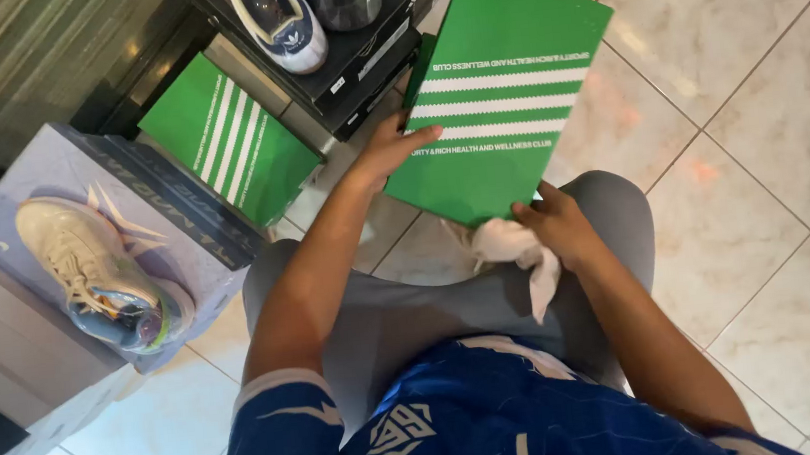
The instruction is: Cleaning shoe boxes and individual shoes using a cloth to remove dust
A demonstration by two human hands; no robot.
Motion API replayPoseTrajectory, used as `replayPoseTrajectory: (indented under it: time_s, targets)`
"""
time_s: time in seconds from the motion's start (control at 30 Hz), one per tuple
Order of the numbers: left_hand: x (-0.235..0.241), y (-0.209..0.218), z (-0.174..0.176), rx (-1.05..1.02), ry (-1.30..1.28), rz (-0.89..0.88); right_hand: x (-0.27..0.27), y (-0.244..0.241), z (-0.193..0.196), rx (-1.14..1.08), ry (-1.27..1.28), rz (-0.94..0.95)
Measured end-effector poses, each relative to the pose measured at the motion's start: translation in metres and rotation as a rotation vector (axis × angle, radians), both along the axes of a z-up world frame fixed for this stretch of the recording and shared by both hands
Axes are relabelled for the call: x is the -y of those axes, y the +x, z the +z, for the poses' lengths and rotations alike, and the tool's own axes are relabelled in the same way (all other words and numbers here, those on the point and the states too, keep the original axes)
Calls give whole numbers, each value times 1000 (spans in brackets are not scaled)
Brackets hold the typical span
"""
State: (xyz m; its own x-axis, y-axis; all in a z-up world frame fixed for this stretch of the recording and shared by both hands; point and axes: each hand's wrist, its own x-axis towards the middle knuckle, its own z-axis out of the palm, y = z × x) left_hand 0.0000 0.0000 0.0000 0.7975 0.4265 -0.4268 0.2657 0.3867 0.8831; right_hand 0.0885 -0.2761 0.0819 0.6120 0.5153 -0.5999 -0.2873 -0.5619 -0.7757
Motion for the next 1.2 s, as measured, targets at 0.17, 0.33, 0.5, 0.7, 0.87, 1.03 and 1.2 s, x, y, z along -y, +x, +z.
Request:
replayPoseTrajectory:
  time_s: [0.17,0.33,0.5,0.7,0.87,1.03,1.2]
  targets:
    - [-5,1,-38,-170,-10,-11,-15,34,-75,-65,-150,121]
    - [-3,4,-59,-294,142,-124,-17,38,-118,-71,-204,152]
    - [-14,0,-61,-475,281,-267,-22,36,-96,-40,-250,208]
    - [-59,-57,-18,-350,199,-404,-34,28,9,243,-532,507]
    - [-130,-190,-27,-536,529,-316,-65,-5,56,400,-257,439]
    - [-153,-240,-181,-909,711,-310,-178,-60,98,445,-366,790]
    - [-146,-251,-229,-951,556,-478,-216,-94,40,32,-346,1323]
